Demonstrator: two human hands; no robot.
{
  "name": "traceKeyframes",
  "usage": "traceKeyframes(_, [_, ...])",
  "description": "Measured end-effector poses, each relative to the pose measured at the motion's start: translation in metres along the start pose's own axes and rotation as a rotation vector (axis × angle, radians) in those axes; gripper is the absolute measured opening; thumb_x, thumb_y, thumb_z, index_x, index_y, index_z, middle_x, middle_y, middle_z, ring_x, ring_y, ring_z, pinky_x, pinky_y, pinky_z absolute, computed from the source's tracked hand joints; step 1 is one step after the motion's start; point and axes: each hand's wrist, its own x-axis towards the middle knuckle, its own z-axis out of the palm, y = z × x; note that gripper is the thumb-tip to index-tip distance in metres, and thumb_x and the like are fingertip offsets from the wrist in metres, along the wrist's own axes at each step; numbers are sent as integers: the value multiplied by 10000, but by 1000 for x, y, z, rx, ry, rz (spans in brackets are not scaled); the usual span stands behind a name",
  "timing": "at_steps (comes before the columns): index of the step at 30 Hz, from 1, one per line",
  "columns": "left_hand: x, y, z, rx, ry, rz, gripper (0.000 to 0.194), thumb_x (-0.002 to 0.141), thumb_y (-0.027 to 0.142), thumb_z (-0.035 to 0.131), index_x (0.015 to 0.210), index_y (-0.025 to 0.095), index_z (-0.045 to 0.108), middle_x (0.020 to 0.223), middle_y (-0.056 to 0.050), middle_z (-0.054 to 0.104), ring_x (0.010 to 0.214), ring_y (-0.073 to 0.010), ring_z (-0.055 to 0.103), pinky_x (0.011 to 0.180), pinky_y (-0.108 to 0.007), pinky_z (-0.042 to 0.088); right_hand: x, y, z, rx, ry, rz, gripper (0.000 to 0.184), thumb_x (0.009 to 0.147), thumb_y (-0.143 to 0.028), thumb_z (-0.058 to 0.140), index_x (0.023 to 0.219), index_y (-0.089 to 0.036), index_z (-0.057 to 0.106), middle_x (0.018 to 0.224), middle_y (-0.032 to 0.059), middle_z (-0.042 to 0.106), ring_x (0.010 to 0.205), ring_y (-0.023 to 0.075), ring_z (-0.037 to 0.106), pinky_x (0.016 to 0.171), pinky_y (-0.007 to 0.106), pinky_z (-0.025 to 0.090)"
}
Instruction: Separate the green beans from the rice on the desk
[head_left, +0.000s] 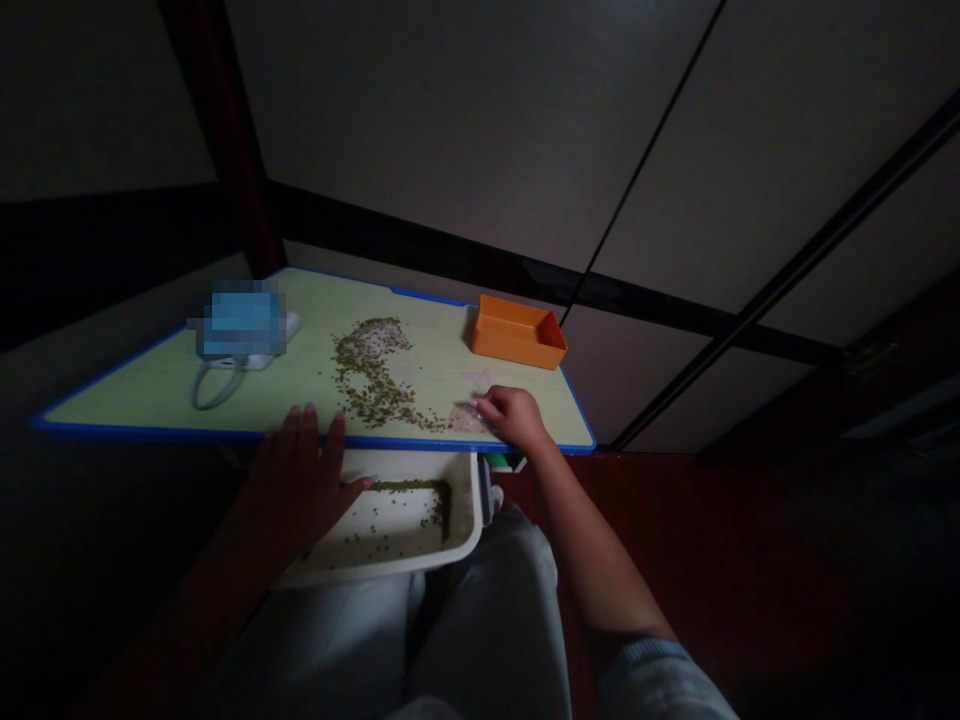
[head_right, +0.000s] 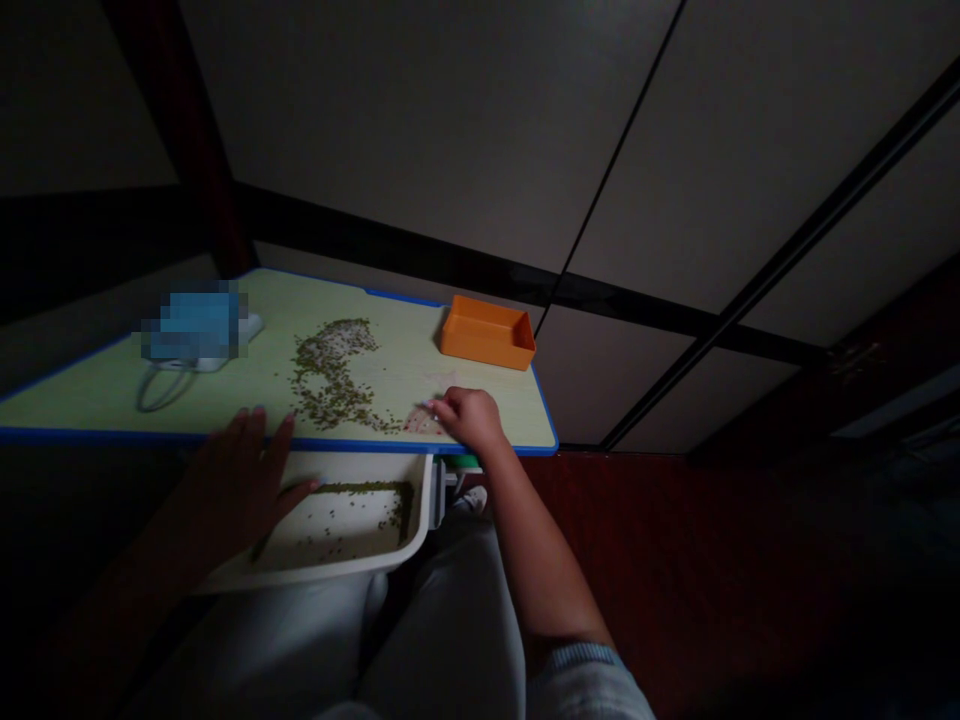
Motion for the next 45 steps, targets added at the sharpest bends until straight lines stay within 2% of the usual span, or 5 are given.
traceKeyframes(14, [2,-2,2,35,-19,3,787,776,484,542,1393,22,382,1466,-378,374,1440,-475,300,1105,-605,337,-1,-5,-6,-250,133,233,343,929,-456,520,749,-199,658,723,54,696,627,144,520,565,271,223])
traceKeyframes(18, [2,-1,1,34,-24,2,788,774,476,547,1391,16,379,1452,-392,379,1423,-491,321,1092,-615,342,-1,0,-4,-111,196,245,359,930,-444,505,693,-194,606,659,24,636,597,127,482,554,257,233])
traceKeyframes(24, [2,2,-5,-20,-42,-20,764,801,477,512,1394,16,373,1484,-385,342,1446,-480,282,1113,-620,316,0,6,1,166,134,102,396,903,-467,530,614,-197,523,571,-30,528,552,108,433,544,228,278])
traceKeyframes(37, [3,3,-4,-117,-35,-51,733,814,462,491,1402,40,378,1520,-346,321,1468,-475,231,1136,-638,270,11,-11,5,-200,44,86,357,944,-474,519,776,-201,676,729,45,701,630,148,540,568,271,238])
traceKeyframes(45, [3,2,-6,-90,-58,-41,725,829,457,470,1410,37,361,1504,-354,333,1466,-482,230,1126,-637,290,12,-19,2,-387,213,292,379,992,-443,445,826,-179,662,817,119,728,679,190,613,641,307,262])
